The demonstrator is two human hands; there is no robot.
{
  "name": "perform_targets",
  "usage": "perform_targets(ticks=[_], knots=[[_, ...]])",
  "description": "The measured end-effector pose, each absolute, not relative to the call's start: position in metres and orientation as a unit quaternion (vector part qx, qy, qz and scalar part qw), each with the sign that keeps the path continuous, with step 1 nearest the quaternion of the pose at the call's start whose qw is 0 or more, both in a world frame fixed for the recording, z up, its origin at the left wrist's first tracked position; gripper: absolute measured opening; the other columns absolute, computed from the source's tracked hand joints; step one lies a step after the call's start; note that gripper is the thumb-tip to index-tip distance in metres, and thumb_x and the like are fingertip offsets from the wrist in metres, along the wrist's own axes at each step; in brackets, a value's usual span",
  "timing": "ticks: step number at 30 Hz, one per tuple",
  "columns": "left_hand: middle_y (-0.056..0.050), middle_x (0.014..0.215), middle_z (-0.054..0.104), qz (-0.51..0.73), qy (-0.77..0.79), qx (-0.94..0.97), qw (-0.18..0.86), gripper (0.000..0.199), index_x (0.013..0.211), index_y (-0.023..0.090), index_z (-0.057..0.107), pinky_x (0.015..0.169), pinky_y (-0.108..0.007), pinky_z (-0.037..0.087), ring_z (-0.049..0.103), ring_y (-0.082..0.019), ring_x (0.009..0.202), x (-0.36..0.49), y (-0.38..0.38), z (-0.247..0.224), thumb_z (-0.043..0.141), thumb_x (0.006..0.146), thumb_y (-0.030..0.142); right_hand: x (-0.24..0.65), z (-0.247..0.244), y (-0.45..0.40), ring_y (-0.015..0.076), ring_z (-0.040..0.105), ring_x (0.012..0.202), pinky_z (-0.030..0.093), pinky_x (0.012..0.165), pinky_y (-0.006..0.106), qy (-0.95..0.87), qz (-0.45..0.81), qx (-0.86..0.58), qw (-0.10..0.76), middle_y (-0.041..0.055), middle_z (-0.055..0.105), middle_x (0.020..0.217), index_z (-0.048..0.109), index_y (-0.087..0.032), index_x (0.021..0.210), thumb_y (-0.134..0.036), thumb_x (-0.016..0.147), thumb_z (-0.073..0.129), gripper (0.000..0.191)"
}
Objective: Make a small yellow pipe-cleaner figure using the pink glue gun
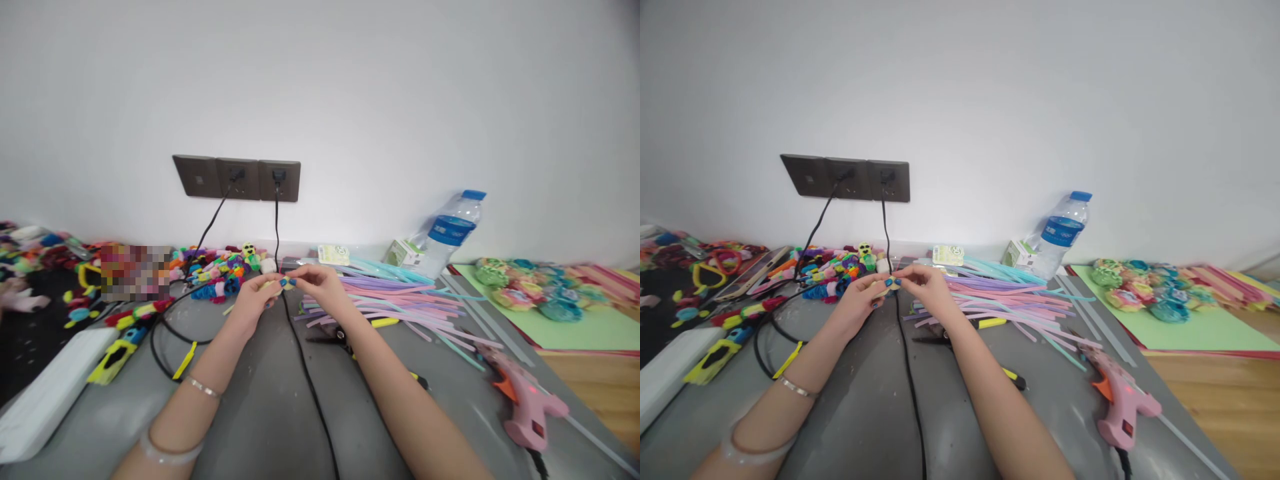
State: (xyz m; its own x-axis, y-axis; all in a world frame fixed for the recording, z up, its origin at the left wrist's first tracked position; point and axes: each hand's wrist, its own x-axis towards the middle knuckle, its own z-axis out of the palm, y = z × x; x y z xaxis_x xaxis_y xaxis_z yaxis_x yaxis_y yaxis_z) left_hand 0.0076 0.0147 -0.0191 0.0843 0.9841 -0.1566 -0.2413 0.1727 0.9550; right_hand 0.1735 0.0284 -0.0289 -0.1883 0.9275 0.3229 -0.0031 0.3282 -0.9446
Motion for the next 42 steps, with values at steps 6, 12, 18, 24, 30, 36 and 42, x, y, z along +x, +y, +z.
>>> perform_targets(ticks=[6,12,18,24,30,36,42], knots=[[0.002,0.058,0.054,0.499,0.452,0.407,0.617,0.039,0.074,0.014,0.074,0.047,-0.019,0.027,0.04,-0.005,0.051,0.008,0.014,-0.018,0.087,0.049,0.041,0.175,-0.027,0.027,0.0172,0.059,0.065,0.042,0.061,0.031,-0.647,0.417,-0.391,0.504,0.005,0.073,0.076,0.077,-0.02,0.08,-0.037,0.077,0.071,0.018],[0.002,0.058,0.054,0.5,0.456,0.404,0.616,0.038,0.073,0.015,0.073,0.047,-0.019,0.027,0.04,-0.006,0.051,0.009,0.013,-0.016,0.087,0.048,0.04,0.177,-0.02,0.024,0.0182,0.059,0.07,0.039,0.06,0.03,-0.677,0.368,-0.393,0.502,0.0049,0.073,0.077,0.077,-0.022,0.078,-0.031,0.078,0.069,0.013],[0.002,0.058,0.054,0.487,0.474,0.439,0.588,0.039,0.076,0.014,0.072,0.048,-0.019,0.025,0.039,-0.006,0.05,0.006,0.014,-0.022,0.084,0.053,0.042,0.178,-0.022,0.024,0.0172,0.058,0.068,0.038,0.061,0.029,-0.689,0.343,-0.407,0.492,0.0036,0.071,0.073,0.074,-0.021,0.075,-0.027,0.078,0.068,0.009],[0.001,0.061,0.056,0.488,0.463,0.438,0.596,0.042,0.079,0.013,0.072,0.047,-0.019,0.027,0.041,-0.006,0.052,0.006,0.015,-0.022,0.084,0.054,0.043,0.18,-0.024,0.027,0.0146,0.053,0.061,0.038,0.059,0.029,-0.645,0.428,-0.422,0.473,0.0018,0.068,0.069,0.072,-0.019,0.073,-0.033,0.075,0.07,0.015],[0.0,0.069,0.058,0.543,0.418,0.357,0.635,0.042,0.078,0.014,0.069,0.046,-0.019,0.033,0.046,-0.008,0.055,0.009,0.014,-0.015,0.078,0.059,0.05,0.181,-0.019,0.026,0.0126,0.051,0.059,0.038,0.058,0.027,-0.539,0.546,-0.412,0.491,-0.0013,0.063,0.064,0.069,-0.019,0.069,-0.046,0.062,0.08,0.029],[0.002,0.073,0.055,0.577,0.39,0.321,0.642,0.03,0.077,0.018,0.059,0.046,-0.019,0.036,0.049,-0.008,0.058,0.015,0.012,-0.011,0.075,0.061,0.037,0.172,-0.024,0.023,0.0086,0.044,0.05,0.026,0.05,0.024,-0.471,0.627,-0.422,0.455,-0.0035,0.057,0.054,0.067,-0.018,0.069,-0.048,0.055,0.084,0.037],[0.003,0.076,0.055,0.562,0.379,0.367,0.637,0.02,0.08,0.02,0.056,0.048,-0.019,0.037,0.049,-0.009,0.061,0.016,0.01,-0.015,0.067,0.066,0.03,0.163,-0.022,0.018,0.0086,0.047,0.052,0.028,0.052,0.023,-0.476,0.649,-0.393,0.445,-0.0037,0.059,0.054,0.066,-0.017,0.068,-0.048,0.052,0.086,0.04]])
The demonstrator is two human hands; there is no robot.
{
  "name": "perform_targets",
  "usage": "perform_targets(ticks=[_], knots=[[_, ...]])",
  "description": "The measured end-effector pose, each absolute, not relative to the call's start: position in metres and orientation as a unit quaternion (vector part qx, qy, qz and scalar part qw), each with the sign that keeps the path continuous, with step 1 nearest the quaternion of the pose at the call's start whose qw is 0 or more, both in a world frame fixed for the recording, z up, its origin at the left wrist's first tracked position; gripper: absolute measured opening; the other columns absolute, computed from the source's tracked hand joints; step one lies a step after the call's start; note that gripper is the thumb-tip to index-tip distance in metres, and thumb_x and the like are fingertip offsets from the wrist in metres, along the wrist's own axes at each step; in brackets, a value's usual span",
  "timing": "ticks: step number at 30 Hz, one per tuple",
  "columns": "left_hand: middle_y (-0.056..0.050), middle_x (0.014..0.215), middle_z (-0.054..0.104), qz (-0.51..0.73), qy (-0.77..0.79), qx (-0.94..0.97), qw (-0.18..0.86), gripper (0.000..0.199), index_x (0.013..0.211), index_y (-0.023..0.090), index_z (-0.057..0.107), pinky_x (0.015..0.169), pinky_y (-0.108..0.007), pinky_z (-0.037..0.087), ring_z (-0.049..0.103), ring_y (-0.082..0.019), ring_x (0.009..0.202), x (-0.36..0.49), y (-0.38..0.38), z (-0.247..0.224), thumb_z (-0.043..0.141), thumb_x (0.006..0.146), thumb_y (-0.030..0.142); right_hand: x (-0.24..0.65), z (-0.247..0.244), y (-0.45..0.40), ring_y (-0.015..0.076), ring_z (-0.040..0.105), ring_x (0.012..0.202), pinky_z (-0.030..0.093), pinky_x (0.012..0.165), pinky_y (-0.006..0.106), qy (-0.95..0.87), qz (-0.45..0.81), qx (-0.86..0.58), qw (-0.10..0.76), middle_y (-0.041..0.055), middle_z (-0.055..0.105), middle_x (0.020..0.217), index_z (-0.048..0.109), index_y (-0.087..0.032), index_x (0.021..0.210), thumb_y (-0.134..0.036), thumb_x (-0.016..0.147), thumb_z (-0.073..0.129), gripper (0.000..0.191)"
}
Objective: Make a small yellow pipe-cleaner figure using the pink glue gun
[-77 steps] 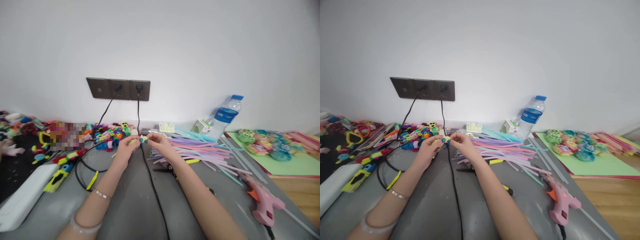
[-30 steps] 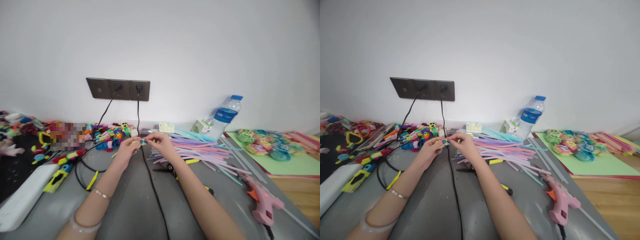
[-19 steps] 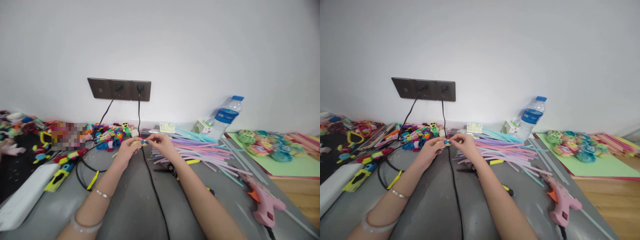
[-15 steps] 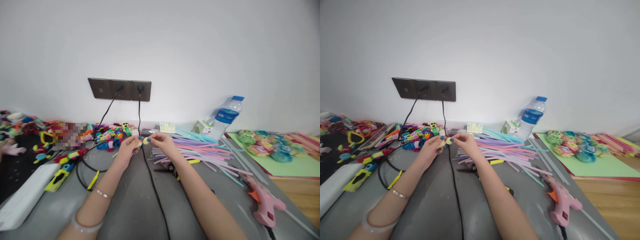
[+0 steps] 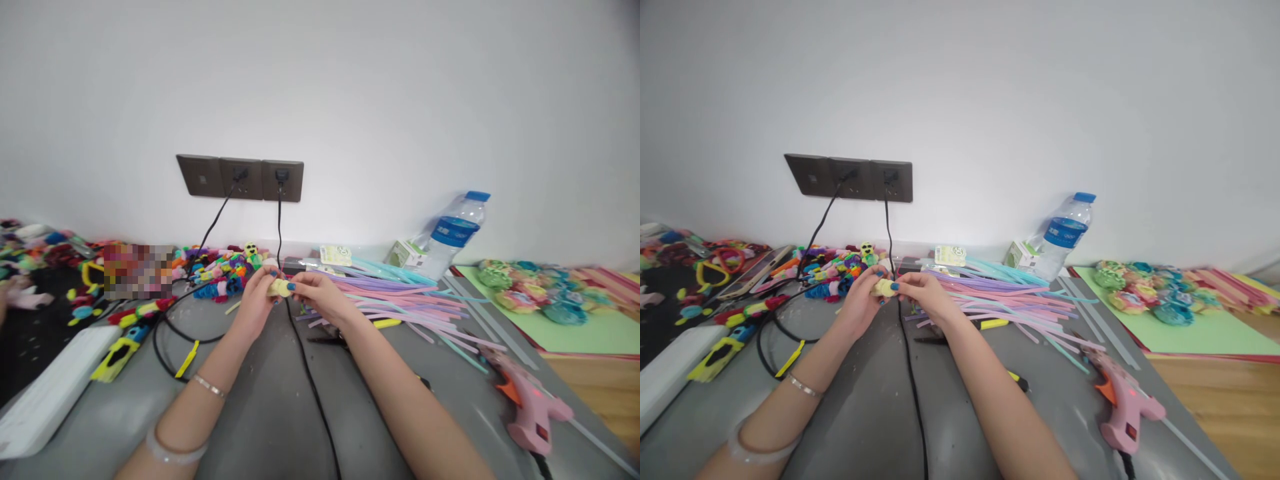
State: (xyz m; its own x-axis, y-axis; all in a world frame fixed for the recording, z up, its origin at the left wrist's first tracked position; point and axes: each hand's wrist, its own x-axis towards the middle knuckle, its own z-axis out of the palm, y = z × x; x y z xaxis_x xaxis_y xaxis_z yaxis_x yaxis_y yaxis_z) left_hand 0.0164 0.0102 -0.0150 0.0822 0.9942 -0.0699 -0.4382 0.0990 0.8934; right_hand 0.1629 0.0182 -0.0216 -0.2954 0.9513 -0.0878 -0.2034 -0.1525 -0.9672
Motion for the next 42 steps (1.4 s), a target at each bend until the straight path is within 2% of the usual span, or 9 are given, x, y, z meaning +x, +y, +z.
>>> perform_targets(ticks=[5,13,21,25,33,38,42], knots=[[0.003,0.076,0.054,0.555,0.386,0.416,0.608,0.012,0.079,0.02,0.056,0.049,-0.02,0.036,0.047,-0.009,0.059,0.0152,0.0096,-0.0173,0.06,0.07,0.026,0.1632,-0.0214,0.0179,0.0088,0.047,0.052,0.028,0.053,0.024,-0.486,0.647,-0.392,0.438,-0.0039,0.058,0.054,0.064,-0.017,0.068,-0.049,0.055,0.085,0.04],[0.003,0.075,0.053,0.539,0.398,0.466,0.577,0.013,0.08,0.021,0.058,0.049,-0.02,0.035,0.046,-0.009,0.058,0.0133,0.0091,-0.0168,0.063,0.074,0.031,0.1642,-0.0215,0.0164,0.0099,0.05,0.054,0.028,0.052,0.023,-0.494,0.646,-0.381,0.44,-0.0045,0.058,0.057,0.06,-0.019,0.07,-0.05,0.056,0.084,0.042],[0.004,0.066,0.05,0.513,0.384,0.481,0.599,0.031,0.081,0.019,0.057,0.047,-0.021,0.033,0.044,-0.009,0.055,0.0122,0.0101,-0.0208,0.07,0.075,0.048,0.1656,-0.0215,0.0166,0.0099,0.052,0.055,0.026,0.051,0.023,-0.501,0.645,-0.372,0.441,-0.0047,0.058,0.058,0.057,-0.02,0.07,-0.048,0.061,0.082,0.039],[0.005,0.067,0.051,0.493,0.381,0.508,0.595,0.035,0.082,0.019,0.055,0.049,-0.019,0.033,0.046,-0.008,0.056,0.0117,0.0112,-0.0241,0.079,0.068,0.041,0.1658,-0.0198,0.0161,0.0101,0.052,0.054,0.026,0.051,0.023,-0.496,0.65,-0.368,0.443,-0.0053,0.057,0.056,0.056,-0.02,0.069,-0.048,0.06,0.083,0.04],[0.004,0.065,0.051,0.498,0.344,0.481,0.634,0.036,0.079,0.018,0.054,0.049,-0.019,0.034,0.048,-0.008,0.055,0.0112,0.01,-0.0219,0.074,0.073,0.047,0.164,-0.0162,0.014,0.01,0.054,0.055,0.029,0.052,0.022,-0.466,0.682,-0.356,0.436,-0.0048,0.059,0.058,0.055,-0.02,0.07,-0.047,0.057,0.085,0.043],[0.005,0.066,0.053,0.489,0.35,0.509,0.616,0.036,0.084,0.019,0.054,0.048,-0.018,0.032,0.047,-0.007,0.054,0.0101,0.0093,-0.0229,0.08,0.069,0.039,0.1644,-0.0181,0.0152,0.0098,0.054,0.055,0.028,0.052,0.022,-0.449,0.705,-0.343,0.428,-0.0049,0.058,0.058,0.055,-0.019,0.072,-0.045,0.054,0.088,0.046],[0.004,0.066,0.055,0.497,0.342,0.474,0.641,0.037,0.08,0.018,0.054,0.048,-0.018,0.033,0.05,-0.008,0.056,0.0128,0.0079,-0.0176,0.082,0.066,0.038,0.1634,-0.0202,0.0159,0.0102,0.054,0.056,0.031,0.054,0.023,-0.457,0.701,-0.33,0.437,-0.004,0.059,0.063,0.054,-0.02,0.074,-0.047,0.058,0.086,0.045]])
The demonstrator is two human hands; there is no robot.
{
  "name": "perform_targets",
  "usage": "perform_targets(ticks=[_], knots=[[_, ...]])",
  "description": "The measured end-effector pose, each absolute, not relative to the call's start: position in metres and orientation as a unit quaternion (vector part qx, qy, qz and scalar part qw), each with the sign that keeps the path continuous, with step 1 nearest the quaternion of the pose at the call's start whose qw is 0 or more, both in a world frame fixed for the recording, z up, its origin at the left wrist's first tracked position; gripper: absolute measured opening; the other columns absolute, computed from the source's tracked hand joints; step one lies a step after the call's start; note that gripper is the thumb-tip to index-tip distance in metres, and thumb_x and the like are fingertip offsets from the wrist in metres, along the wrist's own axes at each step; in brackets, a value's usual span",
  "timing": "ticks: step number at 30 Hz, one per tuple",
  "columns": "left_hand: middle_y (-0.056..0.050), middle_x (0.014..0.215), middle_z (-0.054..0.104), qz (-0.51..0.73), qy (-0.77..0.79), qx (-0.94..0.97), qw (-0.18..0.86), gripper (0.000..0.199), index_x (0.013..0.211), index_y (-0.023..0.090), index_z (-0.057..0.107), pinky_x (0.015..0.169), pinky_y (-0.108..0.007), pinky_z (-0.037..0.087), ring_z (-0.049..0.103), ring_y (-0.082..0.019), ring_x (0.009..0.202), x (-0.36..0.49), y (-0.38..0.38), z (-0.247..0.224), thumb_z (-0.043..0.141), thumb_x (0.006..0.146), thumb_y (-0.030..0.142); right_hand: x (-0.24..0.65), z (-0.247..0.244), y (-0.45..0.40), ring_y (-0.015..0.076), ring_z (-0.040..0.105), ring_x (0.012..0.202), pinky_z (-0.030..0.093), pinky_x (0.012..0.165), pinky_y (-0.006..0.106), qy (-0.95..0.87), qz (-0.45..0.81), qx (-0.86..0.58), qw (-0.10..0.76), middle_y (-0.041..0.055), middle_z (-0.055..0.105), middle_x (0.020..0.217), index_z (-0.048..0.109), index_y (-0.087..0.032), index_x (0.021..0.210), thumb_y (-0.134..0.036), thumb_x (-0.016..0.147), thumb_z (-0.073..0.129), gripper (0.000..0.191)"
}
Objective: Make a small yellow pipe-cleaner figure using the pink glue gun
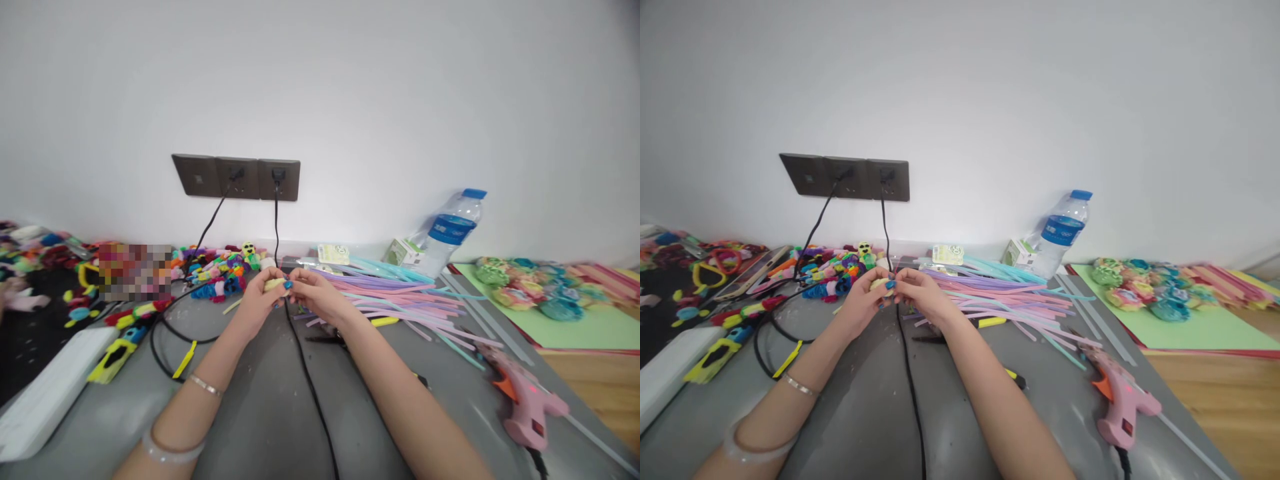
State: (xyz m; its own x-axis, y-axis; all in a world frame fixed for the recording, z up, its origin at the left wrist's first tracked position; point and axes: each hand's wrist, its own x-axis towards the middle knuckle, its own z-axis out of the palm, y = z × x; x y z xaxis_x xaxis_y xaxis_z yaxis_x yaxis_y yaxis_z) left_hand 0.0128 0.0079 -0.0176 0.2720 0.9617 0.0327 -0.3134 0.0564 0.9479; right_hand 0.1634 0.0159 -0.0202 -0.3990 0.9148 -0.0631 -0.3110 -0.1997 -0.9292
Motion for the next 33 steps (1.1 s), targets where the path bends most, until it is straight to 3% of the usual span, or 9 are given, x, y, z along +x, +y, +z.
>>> perform_targets(ticks=[5,10,13,27,33], knots=[[0.005,0.062,0.052,0.523,0.322,0.406,0.676,0.039,0.077,0.018,0.053,0.048,-0.017,0.034,0.046,-0.007,0.053,0.0124,0.0091,-0.0125,0.084,0.062,0.038,0.1598,-0.0179,0.014,0.0125,0.053,0.062,0.038,0.059,0.027,-0.541,0.592,-0.31,0.511,-0.0018,0.059,0.073,0.058,-0.022,0.089,-0.049,0.076,0.073,0.034],[0.006,0.065,0.052,0.54,0.322,0.371,0.684,0.04,0.077,0.017,0.054,0.048,-0.016,0.035,0.043,-0.005,0.053,0.0102,0.0095,-0.0122,0.086,0.059,0.033,0.1576,-0.0158,0.0083,0.0136,0.05,0.069,0.041,0.064,0.028,-0.711,0.346,-0.314,0.525,0.0006,0.056,0.086,0.064,-0.023,0.109,-0.025,0.08,0.07,0.03],[0.006,0.065,0.051,0.533,0.333,0.37,0.684,0.041,0.076,0.018,0.054,0.049,-0.016,0.035,0.044,-0.005,0.055,0.0112,0.0089,-0.0117,0.086,0.057,0.032,0.1569,-0.0172,0.0071,0.0144,0.05,0.072,0.042,0.066,0.028,-0.74,0.278,-0.312,0.527,0.0011,0.056,0.086,0.065,-0.023,0.109,-0.015,0.082,0.066,0.029],[0.005,0.07,0.056,0.508,0.331,0.396,0.69,0.04,0.082,0.018,0.057,0.05,-0.016,0.037,0.048,-0.006,0.057,0.0098,0.0076,-0.0119,0.087,0.059,0.033,0.1592,-0.014,0.0078,0.0152,0.049,0.07,0.04,0.065,0.029,-0.75,0.264,-0.296,0.529,-0.0005,0.052,0.077,0.067,-0.022,0.1,-0.015,0.083,0.066,0.018],[0.003,0.068,0.059,0.525,0.329,0.312,0.72,0.043,0.083,0.018,0.058,0.045,-0.019,0.039,0.05,-0.008,0.054,0.0118,0.0081,-0.0084,0.082,0.062,0.046,0.1591,-0.0152,0.0084,0.0147,0.048,0.068,0.04,0.064,0.029,-0.74,0.269,-0.302,0.537,-0.0011,0.051,0.075,0.064,-0.021,0.096,-0.023,0.083,0.069,0.014]])
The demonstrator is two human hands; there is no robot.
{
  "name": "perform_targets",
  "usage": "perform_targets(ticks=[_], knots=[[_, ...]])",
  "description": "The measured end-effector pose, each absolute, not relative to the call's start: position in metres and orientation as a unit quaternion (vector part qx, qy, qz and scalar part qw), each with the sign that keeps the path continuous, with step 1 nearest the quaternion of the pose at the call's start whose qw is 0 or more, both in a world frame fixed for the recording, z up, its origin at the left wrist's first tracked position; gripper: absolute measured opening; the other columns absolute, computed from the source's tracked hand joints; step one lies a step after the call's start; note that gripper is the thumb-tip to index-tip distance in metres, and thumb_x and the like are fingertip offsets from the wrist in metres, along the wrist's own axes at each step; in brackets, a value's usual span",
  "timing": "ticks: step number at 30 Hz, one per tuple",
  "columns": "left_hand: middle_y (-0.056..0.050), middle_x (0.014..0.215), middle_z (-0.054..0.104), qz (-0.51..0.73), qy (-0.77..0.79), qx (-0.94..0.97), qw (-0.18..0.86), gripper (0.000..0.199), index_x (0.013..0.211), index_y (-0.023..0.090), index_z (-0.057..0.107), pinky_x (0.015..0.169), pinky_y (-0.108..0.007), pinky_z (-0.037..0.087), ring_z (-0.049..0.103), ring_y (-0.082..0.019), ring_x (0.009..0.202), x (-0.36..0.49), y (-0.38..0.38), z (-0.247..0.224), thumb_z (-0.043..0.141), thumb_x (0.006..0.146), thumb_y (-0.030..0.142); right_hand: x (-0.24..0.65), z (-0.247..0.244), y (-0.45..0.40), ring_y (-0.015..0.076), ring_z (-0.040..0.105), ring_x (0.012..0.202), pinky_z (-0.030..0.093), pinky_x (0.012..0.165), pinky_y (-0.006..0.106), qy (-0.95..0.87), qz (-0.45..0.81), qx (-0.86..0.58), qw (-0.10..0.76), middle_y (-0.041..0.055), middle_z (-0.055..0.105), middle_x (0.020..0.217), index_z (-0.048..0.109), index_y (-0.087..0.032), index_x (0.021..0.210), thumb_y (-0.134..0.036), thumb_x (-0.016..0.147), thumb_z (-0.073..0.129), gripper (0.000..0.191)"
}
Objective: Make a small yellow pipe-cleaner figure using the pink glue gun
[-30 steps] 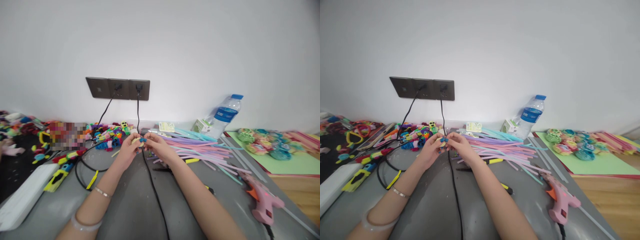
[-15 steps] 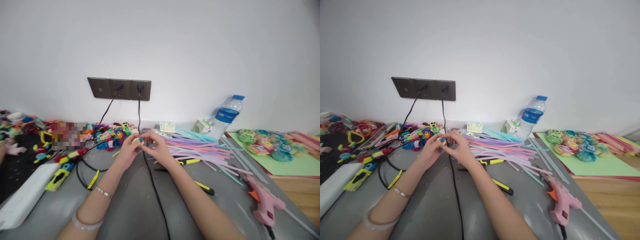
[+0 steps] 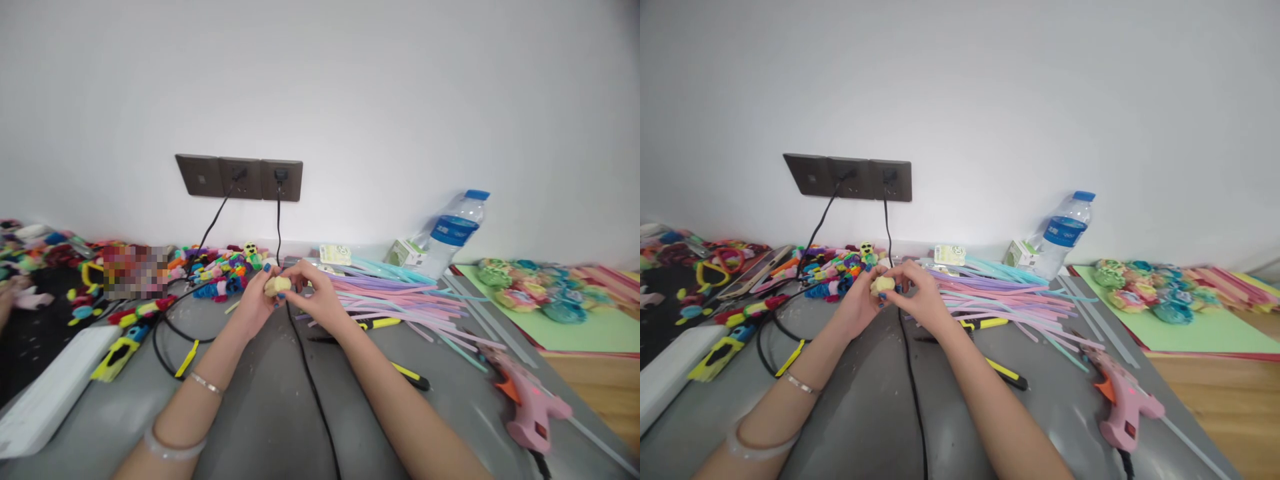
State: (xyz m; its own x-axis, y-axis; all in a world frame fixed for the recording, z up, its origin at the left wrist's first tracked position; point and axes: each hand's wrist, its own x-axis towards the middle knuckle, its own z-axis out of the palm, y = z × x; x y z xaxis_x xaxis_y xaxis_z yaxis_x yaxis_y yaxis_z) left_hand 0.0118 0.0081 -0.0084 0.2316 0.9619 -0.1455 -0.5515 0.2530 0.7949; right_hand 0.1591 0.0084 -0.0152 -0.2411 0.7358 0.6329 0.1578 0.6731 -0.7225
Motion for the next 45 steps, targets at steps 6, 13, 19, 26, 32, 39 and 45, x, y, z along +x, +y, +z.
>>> perform_targets(ticks=[6,13,19,26,32,39,45], knots=[[0.002,0.069,0.062,0.529,0.349,0.286,0.719,0.025,0.083,0.018,0.057,0.045,-0.018,0.039,0.051,-0.008,0.053,0.0138,0.0085,-0.0068,0.073,0.069,0.032,0.1603,-0.0149,0.0085,0.0142,0.049,0.068,0.04,0.063,0.028,-0.725,0.271,-0.314,0.55,0.0,0.054,0.078,0.063,-0.02,0.094,-0.028,0.083,0.07,0.015],[0.002,0.074,0.06,0.541,0.321,0.335,0.702,0.022,0.081,0.019,0.055,0.05,-0.019,0.041,0.051,-0.008,0.057,0.0129,0.0104,-0.0103,0.067,0.063,0.018,0.1629,-0.0125,0.0099,0.0147,0.05,0.07,0.042,0.065,0.029,-0.69,0.26,-0.354,0.576,0.0019,0.059,0.082,0.061,-0.02,0.089,-0.025,0.082,0.068,0.011],[0.003,0.067,0.055,0.529,0.352,0.374,0.675,0.031,0.08,0.016,0.064,0.046,-0.021,0.033,0.045,-0.008,0.055,0.0112,0.0088,-0.0113,0.08,0.063,0.037,0.1656,-0.0154,0.0132,0.0138,0.049,0.068,0.041,0.065,0.028,-0.696,0.236,-0.36,0.575,0.0013,0.06,0.084,0.063,-0.02,0.095,-0.017,0.081,0.065,0.014],[0.004,0.062,0.053,0.528,0.364,0.4,0.655,0.035,0.072,0.017,0.065,0.049,-0.02,0.033,0.042,-0.007,0.054,0.0101,0.01,-0.0155,0.086,0.059,0.041,0.1647,-0.0156,0.0134,0.0158,0.051,0.072,0.043,0.067,0.03,-0.716,0.213,-0.345,0.568,0.0022,0.058,0.081,0.067,-0.02,0.099,-0.018,0.084,0.066,0.016],[0.005,0.061,0.053,0.536,0.366,0.396,0.65,0.035,0.071,0.018,0.064,0.049,-0.02,0.032,0.042,-0.007,0.053,0.01,0.0102,-0.0141,0.087,0.057,0.04,0.164,-0.0189,0.0137,0.0154,0.054,0.071,0.045,0.069,0.03,-0.691,0.227,-0.366,0.58,0.0019,0.062,0.084,0.064,-0.021,0.106,-0.02,0.082,0.068,0.025],[0.004,0.063,0.055,0.541,0.356,0.404,0.646,0.032,0.071,0.018,0.064,0.05,-0.021,0.032,0.043,-0.008,0.054,0.01,0.0092,-0.0127,0.085,0.059,0.038,0.1637,-0.0176,0.0129,0.0152,0.056,0.069,0.046,0.068,0.029,-0.681,0.254,-0.376,0.574,0.0015,0.064,0.081,0.062,-0.02,0.092,-0.023,0.081,0.068,0.013],[0.004,0.064,0.056,0.542,0.357,0.404,0.645,0.033,0.073,0.018,0.065,0.05,-0.02,0.033,0.044,-0.008,0.055,0.01,0.0091,-0.0144,0.086,0.059,0.04,0.1642,-0.0148,0.012,0.0151,0.056,0.07,0.045,0.068,0.029,-0.686,0.25,-0.373,0.573,0.0006,0.062,0.079,0.061,-0.02,0.089,-0.021,0.08,0.068,0.011]])
